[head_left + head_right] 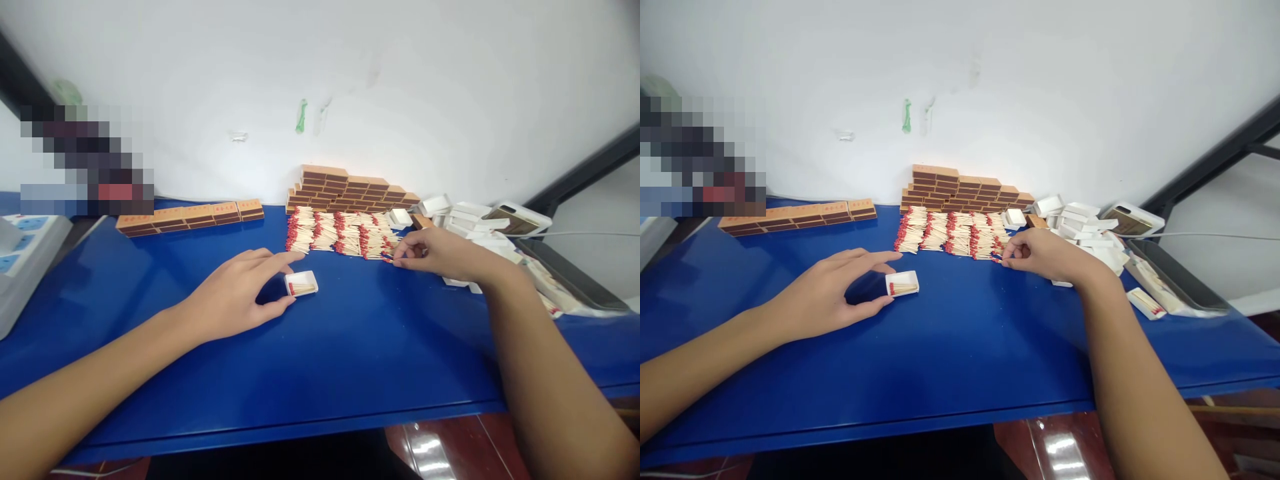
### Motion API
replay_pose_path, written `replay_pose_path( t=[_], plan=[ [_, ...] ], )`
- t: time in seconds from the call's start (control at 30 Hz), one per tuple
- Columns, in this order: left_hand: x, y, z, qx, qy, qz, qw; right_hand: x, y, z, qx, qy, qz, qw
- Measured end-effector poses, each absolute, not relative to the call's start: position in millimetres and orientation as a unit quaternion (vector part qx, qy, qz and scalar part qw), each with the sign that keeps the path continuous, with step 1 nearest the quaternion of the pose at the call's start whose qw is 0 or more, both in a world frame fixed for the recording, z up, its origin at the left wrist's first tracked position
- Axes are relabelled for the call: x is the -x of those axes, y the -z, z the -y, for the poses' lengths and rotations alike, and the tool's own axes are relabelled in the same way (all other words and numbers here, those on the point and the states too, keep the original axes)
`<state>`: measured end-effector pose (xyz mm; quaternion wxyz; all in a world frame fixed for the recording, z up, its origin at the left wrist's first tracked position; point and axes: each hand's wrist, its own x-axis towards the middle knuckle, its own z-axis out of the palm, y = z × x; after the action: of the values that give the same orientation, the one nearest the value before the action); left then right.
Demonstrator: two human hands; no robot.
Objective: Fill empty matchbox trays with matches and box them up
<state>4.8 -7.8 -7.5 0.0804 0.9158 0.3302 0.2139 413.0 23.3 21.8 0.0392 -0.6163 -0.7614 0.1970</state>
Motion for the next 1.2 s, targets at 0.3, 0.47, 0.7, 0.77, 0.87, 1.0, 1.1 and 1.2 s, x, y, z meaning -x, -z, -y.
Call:
replay_pose_path(
  t=[0.3,0.47,0.7,0.77,0.87,1.0,1.1,1.2],
  plan=[
    [-4.8,8.8,6.3,-0.916,-0.216,-0.33,0.077,-412.2,-19.2,-24.1,0.608,-0.189,0.771,0.03],
    [-4.5,8.1,7.1,-0.916,-0.212,-0.331,0.079,-416.1,-18.4,-24.7,0.61,-0.192,0.768,0.023],
    [-4.7,8.9,7.0,-0.917,-0.213,-0.329,0.078,-417.0,-19.5,-24.8,0.618,-0.194,0.761,0.014],
    [-5.0,8.5,6.8,-0.916,-0.211,-0.331,0.083,-416.5,-20.0,-24.8,0.623,-0.195,0.758,0.012],
    [-5.3,7.7,6.9,-0.914,-0.211,-0.335,0.091,-416.0,-20.3,-25.1,0.627,-0.189,0.756,0.007],
    [-5.9,7.1,6.6,-0.913,-0.207,-0.339,0.092,-415.1,-21.2,-25.0,0.62,-0.193,0.761,0.002],
    [-6.3,6.6,6.1,-0.915,-0.201,-0.338,0.094,-414.9,-20.4,-24.7,0.608,-0.203,0.768,0.001],
    [-6.2,5.7,6.3,-0.914,-0.199,-0.342,0.097,-416.0,-18.3,-24.7,0.601,-0.204,0.773,-0.004]
  ],
)
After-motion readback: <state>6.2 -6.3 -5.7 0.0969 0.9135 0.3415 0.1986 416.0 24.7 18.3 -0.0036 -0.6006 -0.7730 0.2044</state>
